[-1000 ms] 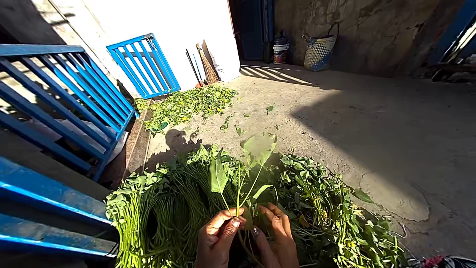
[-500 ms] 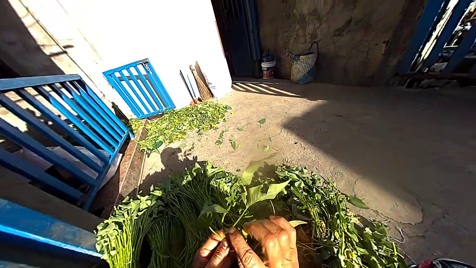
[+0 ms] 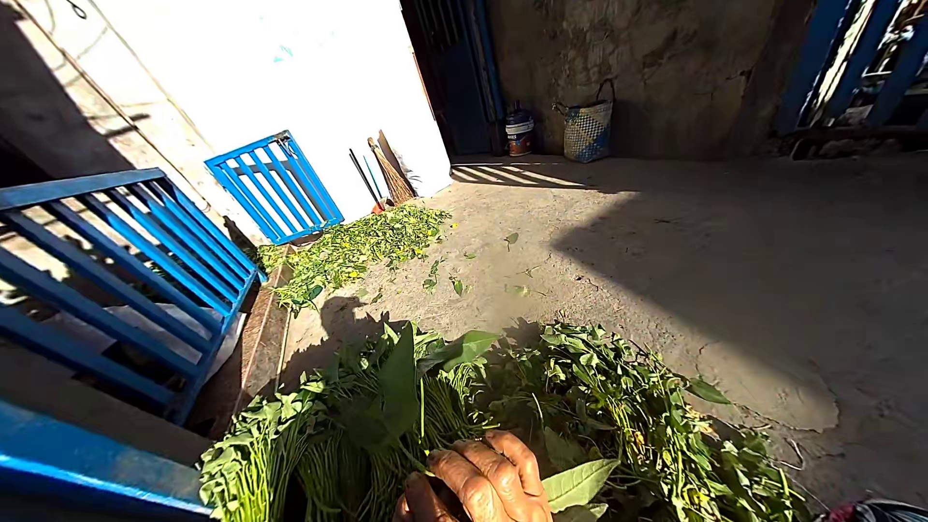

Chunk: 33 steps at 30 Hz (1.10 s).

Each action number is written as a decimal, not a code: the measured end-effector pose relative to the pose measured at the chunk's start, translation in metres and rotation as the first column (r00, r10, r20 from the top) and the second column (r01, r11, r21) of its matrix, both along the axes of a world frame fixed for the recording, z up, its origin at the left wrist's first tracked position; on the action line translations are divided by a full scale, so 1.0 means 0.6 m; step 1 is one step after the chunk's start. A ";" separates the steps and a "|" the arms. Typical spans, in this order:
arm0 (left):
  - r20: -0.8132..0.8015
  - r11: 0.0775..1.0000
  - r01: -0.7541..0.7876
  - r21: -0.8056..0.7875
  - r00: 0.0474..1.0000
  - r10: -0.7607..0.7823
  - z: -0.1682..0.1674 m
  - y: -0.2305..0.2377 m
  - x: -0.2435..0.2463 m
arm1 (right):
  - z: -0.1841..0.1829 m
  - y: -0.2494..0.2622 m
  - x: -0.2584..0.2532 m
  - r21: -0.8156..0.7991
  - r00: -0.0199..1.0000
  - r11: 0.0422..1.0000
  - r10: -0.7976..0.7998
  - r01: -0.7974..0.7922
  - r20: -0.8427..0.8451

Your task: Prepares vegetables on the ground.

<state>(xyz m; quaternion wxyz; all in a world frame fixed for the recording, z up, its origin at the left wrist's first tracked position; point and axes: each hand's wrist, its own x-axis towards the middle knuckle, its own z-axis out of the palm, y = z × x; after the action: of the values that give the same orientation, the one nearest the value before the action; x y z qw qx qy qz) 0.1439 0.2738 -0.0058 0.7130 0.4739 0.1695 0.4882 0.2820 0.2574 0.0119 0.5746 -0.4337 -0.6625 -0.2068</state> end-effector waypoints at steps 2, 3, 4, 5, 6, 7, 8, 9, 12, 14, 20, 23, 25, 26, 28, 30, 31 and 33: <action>0.009 1.000 0.005 -0.005 1.000 -0.005 -0.001 0.000 0.000 | -0.001 -0.002 0.000 -0.011 1.000 1.000 -0.006 0.006 0.007; 0.015 1.000 -0.001 -0.017 1.000 0.001 0.004 -0.001 0.002 | -0.002 -0.003 0.000 -0.014 1.000 1.000 -0.008 0.008 0.012; 0.018 1.000 -0.004 -0.020 1.000 0.005 0.007 -0.003 0.004 | -0.004 -0.003 -0.001 -0.014 1.000 1.000 -0.015 0.015 0.016; 0.026 1.000 -0.010 -0.019 1.000 0.010 0.006 -0.003 0.005 | -0.006 -0.003 -0.001 -0.013 1.000 1.000 -0.018 0.018 0.017; 0.034 1.000 -0.011 -0.011 0.999 0.011 0.000 -0.001 0.004 | -0.008 -0.004 -0.001 -0.007 1.000 1.000 -0.011 0.011 0.004; 0.038 0.999 -0.031 -0.008 0.999 0.032 -0.008 0.003 0.001 | -0.010 -0.004 0.000 -0.006 1.000 1.000 0.002 -0.002 -0.025; 0.033 0.997 -0.081 -0.007 0.996 0.082 -0.013 0.008 -0.001 | -0.012 -0.006 0.003 -0.027 0.998 1.000 0.008 -0.010 -0.060; 0.002 0.986 -0.161 -0.031 0.987 0.161 -0.011 0.010 0.000 | -0.014 -0.009 0.008 -0.084 0.994 0.996 0.007 -0.016 -0.105; -0.151 0.931 -0.360 -0.063 0.926 0.347 -0.005 0.019 -0.001 | -0.053 -0.019 0.027 -0.404 0.997 0.914 -0.060 0.032 -0.056; -0.221 0.916 -0.394 -0.073 0.902 0.370 -0.007 0.020 -0.003 | -0.107 -0.017 0.028 -0.492 1.000 0.870 -0.025 0.015 -0.014; -0.336 0.906 -0.416 -0.080 0.867 0.369 -0.020 0.018 -0.005 | -0.155 -0.016 0.014 -0.533 0.996 0.842 0.046 -0.081 -0.079; -0.333 0.897 -0.434 -0.083 0.861 0.385 -0.019 0.020 -0.003 | -0.154 -0.019 0.012 -0.463 0.996 0.886 -0.013 -0.029 -0.089; -0.325 0.898 -0.430 -0.090 0.865 0.382 -0.018 0.023 -0.005 | -0.158 -0.023 0.012 -0.423 0.995 0.905 -0.078 0.041 -0.069; -0.325 0.901 -0.425 -0.091 0.868 0.376 -0.019 0.022 -0.005 | -0.161 -0.025 0.013 -0.422 0.994 0.905 -0.094 0.060 -0.061; -0.325 0.903 -0.419 -0.091 0.870 0.371 -0.019 0.021 -0.004 | -0.166 -0.025 0.018 -0.439 0.994 0.897 -0.088 0.054 -0.058; -0.326 0.902 -0.422 -0.092 0.869 0.373 -0.018 0.021 -0.004 | -0.170 -0.026 0.022 -0.483 0.996 0.875 -0.047 0.003 -0.079; -0.322 0.900 -0.426 -0.094 0.868 0.378 -0.017 0.022 -0.004 | -0.172 -0.026 0.024 -0.503 0.994 0.864 -0.021 -0.035 -0.104; -0.315 0.889 -0.444 -0.108 0.864 0.393 -0.014 0.023 -0.004 | -0.179 -0.029 0.028 -0.514 0.983 0.850 0.024 -0.116 -0.182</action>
<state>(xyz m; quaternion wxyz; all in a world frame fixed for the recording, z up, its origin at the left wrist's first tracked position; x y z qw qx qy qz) 0.1415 0.2879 -0.0144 0.5968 0.4255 0.4119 0.5414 0.2986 0.2400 -0.0957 0.4964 -0.5647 -0.6581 0.0391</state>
